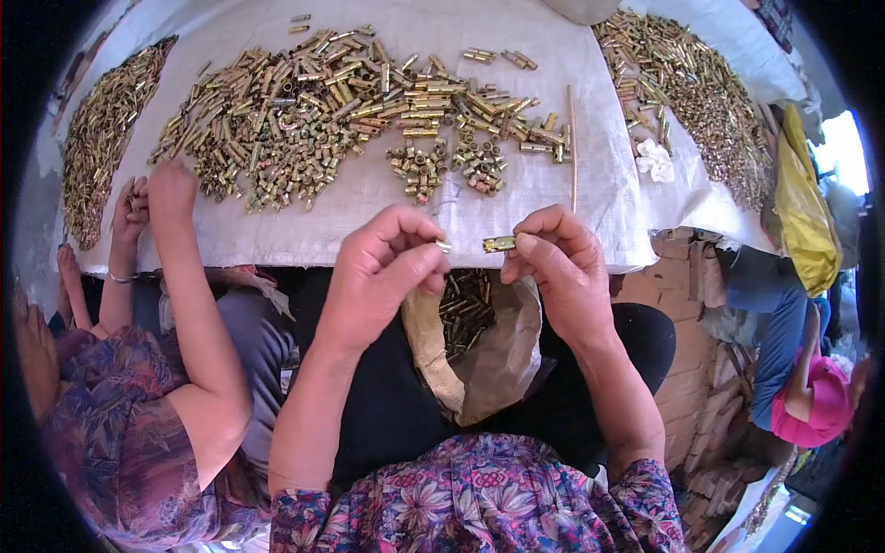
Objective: The person assembles metal hardware by fitting small metal components into cylindrical metal casings by hand, using a wooden stick to push parts inside the casings, and gathering pieces on the table.
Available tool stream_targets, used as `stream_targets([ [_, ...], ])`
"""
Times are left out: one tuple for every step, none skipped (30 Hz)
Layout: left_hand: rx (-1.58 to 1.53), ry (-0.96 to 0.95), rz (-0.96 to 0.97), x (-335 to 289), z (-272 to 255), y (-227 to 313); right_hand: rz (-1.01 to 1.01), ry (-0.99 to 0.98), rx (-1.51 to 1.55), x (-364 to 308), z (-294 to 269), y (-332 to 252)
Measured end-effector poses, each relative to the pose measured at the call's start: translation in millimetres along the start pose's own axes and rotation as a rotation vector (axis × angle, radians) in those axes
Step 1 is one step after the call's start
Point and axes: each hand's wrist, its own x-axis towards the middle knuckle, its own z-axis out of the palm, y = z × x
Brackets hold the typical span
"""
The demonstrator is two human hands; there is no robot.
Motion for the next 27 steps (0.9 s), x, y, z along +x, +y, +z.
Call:
stream_targets([
  [-0.08,-0.024,-0.003,-1,6,0,-0.02,0.001,-0.028,-1,2,1],
  [-0.16,-0.047,-0.005,-2,10,0,-0.04,0.003,-0.056,-3,4,2],
  [-0.157,-0.047,-0.005,-3,12,-1,-0.042,0.002,-0.053,-4,6,3],
  [-0.158,-0.059,-0.01,-3,13,-1,-0.045,-0.015,-0.085,-5,8,4],
  [-0.16,-0.071,-0.015,-3,13,-1,-0.049,-0.033,-0.119,-6,10,5],
  [-0.173,-0.076,-0.015,-4,14,-1,-0.033,-0.029,-0.059,-7,12,7],
  [-0.174,-0.075,-0.017,-5,14,-1,-0.031,-0.029,-0.059,-9,13,7],
  [-0.185,-0.072,-0.013,-6,14,-1,-0.005,-0.026,-0.029,-10,13,7],
  [-0.197,-0.07,-0.009,-6,14,-2,0.021,-0.023,0.001,-10,14,7],
  [-0.199,-0.071,-0.01,-6,14,-3,0.021,-0.022,0.0,-11,14,7],
  [-0.212,-0.079,-0.012,-5,14,-4,0.041,-0.037,0.088,-12,14,8],
  [-0.223,-0.085,-0.015,-5,13,-5,0.062,-0.053,0.178,-12,14,9],
  [-0.223,-0.084,-0.015,-5,13,-6,0.063,-0.053,0.177,-13,13,11],
  [-0.223,-0.085,-0.017,-5,14,-7,0.05,-0.055,0.152,-13,13,13],
  [-0.223,-0.086,-0.019,-5,14,-8,0.037,-0.057,0.127,-14,13,15],
  [-0.224,-0.085,-0.019,-5,14,-7,0.038,-0.057,0.126,-14,12,15],
  [-0.186,-0.102,-0.03,-5,13,-5,0.058,-0.065,0.144,-15,11,15],
  [-0.149,-0.123,-0.039,-6,13,-5,0.076,-0.071,0.16,-16,10,14],
  [-0.151,-0.125,-0.038,-6,12,-5,0.075,-0.069,0.157,-16,6,14],
  [-0.172,-0.179,-0.079,-7,10,-6,0.129,-0.151,0.178,-17,1,14],
  [-0.19,-0.228,-0.117,-8,9,-8,0.183,-0.239,0.198,-15,-1,14],
  [-0.262,-0.28,-0.126,-9,10,-11,0.181,-0.244,0.194,-16,0,13],
  [-0.291,-0.341,-0.163,-11,10,-13,0.275,-0.266,0.283,-21,2,12],
  [-0.299,-0.388,-0.158,-11,11,-16,0.367,-0.283,0.37,-25,3,11],
  [-0.306,-0.435,-0.153,-11,11,-19,0.347,-0.34,0.413,-27,1,15],
  [-0.306,-0.438,-0.146,-12,13,-20,0.341,-0.351,0.431,-30,1,16],
  [-0.3,-0.436,-0.148,-13,16,-21,0.338,-0.362,0.451,-31,2,16],
])
